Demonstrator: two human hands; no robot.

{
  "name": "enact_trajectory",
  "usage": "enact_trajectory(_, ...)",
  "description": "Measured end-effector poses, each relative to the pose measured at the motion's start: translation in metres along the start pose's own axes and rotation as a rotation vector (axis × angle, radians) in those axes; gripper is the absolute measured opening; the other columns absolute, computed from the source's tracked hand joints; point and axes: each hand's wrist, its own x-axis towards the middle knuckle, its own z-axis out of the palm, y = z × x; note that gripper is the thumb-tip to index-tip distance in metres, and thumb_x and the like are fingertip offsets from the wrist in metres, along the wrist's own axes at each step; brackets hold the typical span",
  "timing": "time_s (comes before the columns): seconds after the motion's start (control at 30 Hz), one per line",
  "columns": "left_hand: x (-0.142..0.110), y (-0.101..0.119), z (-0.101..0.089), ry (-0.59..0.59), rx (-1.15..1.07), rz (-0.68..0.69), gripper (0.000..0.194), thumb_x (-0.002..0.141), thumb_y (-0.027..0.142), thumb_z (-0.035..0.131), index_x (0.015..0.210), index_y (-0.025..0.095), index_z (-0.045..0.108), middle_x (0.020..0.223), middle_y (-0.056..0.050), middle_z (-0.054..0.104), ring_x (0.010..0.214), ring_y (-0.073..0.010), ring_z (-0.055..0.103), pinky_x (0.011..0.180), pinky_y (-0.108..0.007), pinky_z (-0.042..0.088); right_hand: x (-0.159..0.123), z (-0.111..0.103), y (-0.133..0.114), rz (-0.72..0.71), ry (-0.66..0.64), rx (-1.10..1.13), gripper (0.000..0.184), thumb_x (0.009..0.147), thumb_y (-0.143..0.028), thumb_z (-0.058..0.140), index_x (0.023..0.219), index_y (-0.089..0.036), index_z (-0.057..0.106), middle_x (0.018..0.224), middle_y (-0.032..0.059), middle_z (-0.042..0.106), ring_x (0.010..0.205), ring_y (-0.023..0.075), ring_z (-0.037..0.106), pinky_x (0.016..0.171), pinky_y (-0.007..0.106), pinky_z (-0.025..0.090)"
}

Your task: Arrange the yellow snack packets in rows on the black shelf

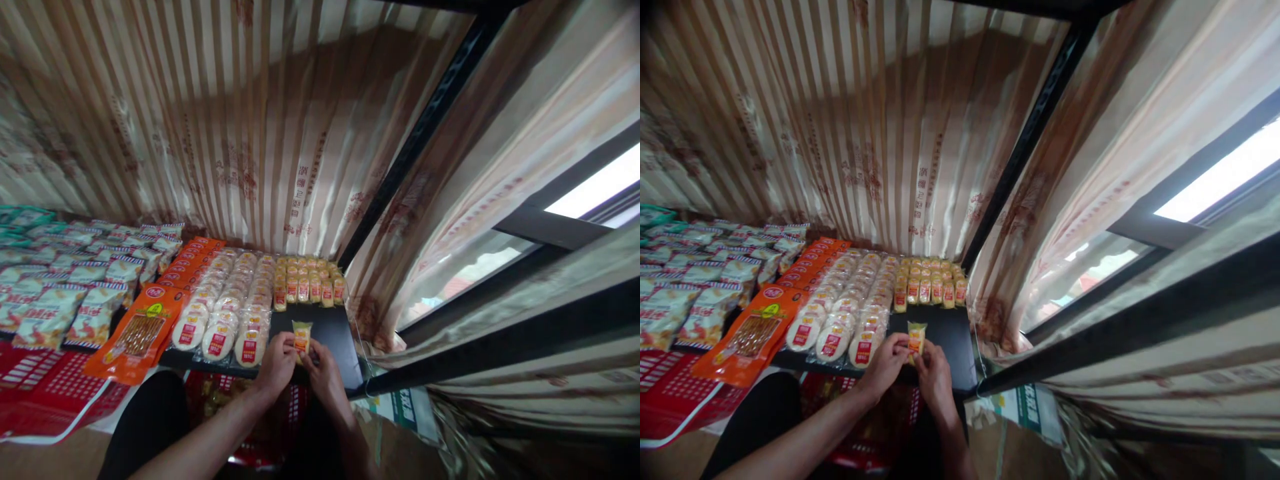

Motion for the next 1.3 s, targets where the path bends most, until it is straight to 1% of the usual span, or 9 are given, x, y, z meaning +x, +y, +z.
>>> enact_trajectory(0.07, 0.005, -0.001, 0.002, 0.019, 0.017, 0.026, 0.030, 0.071, 0.005, 0.044, 0.096, 0.015, 0.055, 0.098, -0.007, 0.065, 0.084, -0.0130, 0.062, 0.077, -0.025, 0.049, 0.006, 0.001, -0.001, -0.011, 0.006, -0.020, 0.033, 0.076, -0.032, 0.051, 0.100, -0.015, 0.065, 0.089, 0.0095, 0.063, 0.083, 0.0228, 0.059, 0.077, 0.034, 0.048)
enact_trajectory(0.17, 0.008, -0.006, 0.006, 0.037, 0.053, 0.026, 0.032, 0.071, 0.004, 0.044, 0.098, 0.016, 0.056, 0.101, -0.007, 0.063, 0.083, -0.0126, 0.062, 0.078, -0.026, 0.049, 0.011, 0.004, 0.000, -0.015, 0.010, -0.049, 0.034, 0.076, -0.029, 0.049, 0.104, -0.015, 0.063, 0.090, 0.0093, 0.062, 0.084, 0.0221, 0.059, 0.075, 0.033, 0.049)
enact_trajectory(0.27, 0.010, -0.011, 0.009, 0.034, 0.099, 0.013, 0.033, 0.072, 0.004, 0.044, 0.100, 0.016, 0.056, 0.103, -0.008, 0.062, 0.082, -0.0117, 0.062, 0.081, -0.027, 0.048, 0.014, 0.008, 0.006, -0.015, 0.024, -0.072, 0.037, 0.078, -0.029, 0.046, 0.109, -0.013, 0.059, 0.092, 0.0097, 0.062, 0.083, 0.0214, 0.060, 0.074, 0.032, 0.049)
enact_trajectory(0.43, 0.014, -0.015, 0.013, 0.082, 0.181, 0.023, 0.034, 0.071, 0.003, 0.046, 0.102, 0.013, 0.056, 0.100, -0.008, 0.061, 0.086, -0.0125, 0.061, 0.083, -0.027, 0.047, 0.022, 0.011, 0.011, -0.005, 0.032, -0.084, 0.040, 0.078, -0.030, 0.045, 0.111, -0.011, 0.058, 0.093, 0.0106, 0.062, 0.083, 0.0208, 0.061, 0.074, 0.031, 0.049)
enact_trajectory(0.63, 0.023, -0.009, 0.015, 0.109, 0.223, 0.048, 0.029, 0.071, 0.003, 0.045, 0.095, 0.010, 0.060, 0.096, -0.010, 0.059, 0.083, -0.0131, 0.060, 0.081, -0.026, 0.048, 0.033, 0.010, 0.007, 0.016, 0.025, -0.135, 0.039, 0.079, -0.034, 0.044, 0.106, -0.012, 0.062, 0.086, 0.0099, 0.062, 0.075, 0.0199, 0.061, 0.069, 0.029, 0.048)
enact_trajectory(0.77, 0.030, -0.003, 0.014, 0.115, 0.249, 0.000, 0.028, 0.071, 0.004, 0.047, 0.093, 0.011, 0.062, 0.094, -0.009, 0.059, 0.084, -0.0135, 0.059, 0.081, -0.025, 0.047, 0.040, 0.008, 0.005, 0.020, 0.014, -0.179, 0.035, 0.080, -0.037, 0.044, 0.098, -0.016, 0.065, 0.081, 0.0075, 0.063, 0.071, 0.0196, 0.061, 0.066, 0.029, 0.047)
enact_trajectory(0.9, 0.037, 0.000, 0.015, 0.109, 0.249, -0.038, 0.027, 0.073, 0.007, 0.047, 0.096, 0.010, 0.062, 0.095, -0.010, 0.060, 0.083, -0.0133, 0.059, 0.081, -0.024, 0.046, 0.049, 0.008, 0.007, 0.011, -0.023, -0.174, 0.032, 0.080, -0.037, 0.044, 0.093, -0.017, 0.066, 0.077, 0.0055, 0.065, 0.070, 0.0189, 0.061, 0.066, 0.028, 0.046)
enact_trajectory(1.13, 0.046, 0.006, 0.016, 0.130, 0.240, 0.018, 0.030, 0.071, 0.006, 0.046, 0.098, 0.008, 0.062, 0.097, -0.012, 0.059, 0.084, -0.0147, 0.058, 0.081, -0.025, 0.046, 0.063, 0.012, 0.008, 0.017, 0.035, -0.114, 0.033, 0.078, -0.036, 0.045, 0.095, -0.015, 0.063, 0.081, 0.0069, 0.065, 0.072, 0.0189, 0.061, 0.066, 0.028, 0.047)
enact_trajectory(1.3, 0.053, 0.004, 0.019, 0.120, 0.186, 0.082, 0.036, 0.065, -0.001, 0.046, 0.098, 0.008, 0.059, 0.103, -0.013, 0.059, 0.094, -0.0158, 0.058, 0.088, -0.026, 0.045, 0.071, 0.017, 0.005, 0.031, 0.083, -0.048, 0.035, 0.076, -0.036, 0.044, 0.097, -0.015, 0.062, 0.085, 0.0078, 0.063, 0.073, 0.0189, 0.061, 0.068, 0.030, 0.048)
